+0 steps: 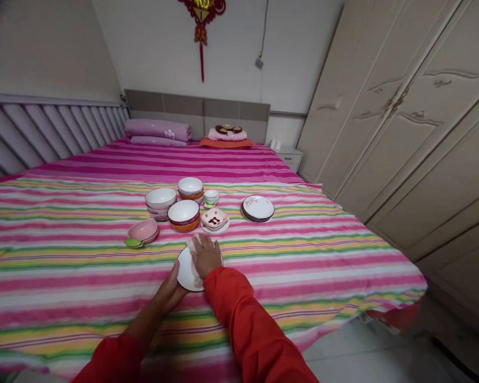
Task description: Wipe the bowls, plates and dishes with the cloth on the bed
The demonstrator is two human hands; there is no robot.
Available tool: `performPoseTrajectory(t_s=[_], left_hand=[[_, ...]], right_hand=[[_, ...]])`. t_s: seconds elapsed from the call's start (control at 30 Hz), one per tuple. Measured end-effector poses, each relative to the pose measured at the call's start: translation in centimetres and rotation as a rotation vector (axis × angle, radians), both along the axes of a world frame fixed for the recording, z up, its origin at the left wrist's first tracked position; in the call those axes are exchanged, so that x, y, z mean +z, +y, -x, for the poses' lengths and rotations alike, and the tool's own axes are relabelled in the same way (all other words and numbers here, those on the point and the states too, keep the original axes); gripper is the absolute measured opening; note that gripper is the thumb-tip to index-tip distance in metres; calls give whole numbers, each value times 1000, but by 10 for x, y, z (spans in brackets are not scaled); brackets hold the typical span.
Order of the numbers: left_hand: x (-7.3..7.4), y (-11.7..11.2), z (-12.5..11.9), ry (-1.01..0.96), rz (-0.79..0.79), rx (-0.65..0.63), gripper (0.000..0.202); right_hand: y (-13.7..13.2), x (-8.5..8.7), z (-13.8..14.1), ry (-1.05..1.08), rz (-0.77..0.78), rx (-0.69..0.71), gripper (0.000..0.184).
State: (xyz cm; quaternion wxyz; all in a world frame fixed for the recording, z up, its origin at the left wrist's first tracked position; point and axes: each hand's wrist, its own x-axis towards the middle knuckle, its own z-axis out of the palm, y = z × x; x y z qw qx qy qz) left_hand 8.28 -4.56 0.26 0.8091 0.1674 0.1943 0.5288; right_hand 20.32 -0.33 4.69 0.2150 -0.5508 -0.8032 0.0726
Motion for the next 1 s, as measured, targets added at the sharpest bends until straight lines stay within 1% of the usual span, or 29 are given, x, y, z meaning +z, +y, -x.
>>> performPoseTrajectory(t_s=[0.1,0.17,0.23,0.3,0.4,0.47,0.57,0.63,0.7,0.8,0.87,0.93,1.0], left_hand=[[-2,-2,1,-16,-9,-30,63],[-3,-3,3,-3,1,-38,63],[-3,-3,4,14,11,-47,63],[-3,-3,4,30,23,-53,63],[0,-3,4,41,35,-12,65],[3,-4,3,34,33,27,65],[5,-5,0,20,19,43,65],[5,-8,0,34,33,41,65],[6,-12,1,51,64,15,64],[11,-21,9,68,85,-91,62],[17,-29,14,115,101,-140,61],[25,-36,16,224,128,-147,59],[34,-42,14,368,138,-122,56]], right_hand=[[2,-1,-14,40,-7,-111,45],[-4,-4,-25,121,-30,-177,40],[-13,-9,-33,270,-53,-228,36],[-26,-16,-35,494,-64,-268,35],[-46,-26,-27,869,-33,-355,33],[-58,-31,-17,1057,17,-420,32],[-67,-35,-6,1247,119,-445,29],[-66,-35,-6,1333,190,-425,27],[-62,-33,-14,1323,223,-367,26],[-54,-25,-33,1200,204,-250,23],[-52,-16,-47,1113,202,-156,19],[-51,-6,-57,970,207,-11,15],[-51,2,-62,801,202,118,12]])
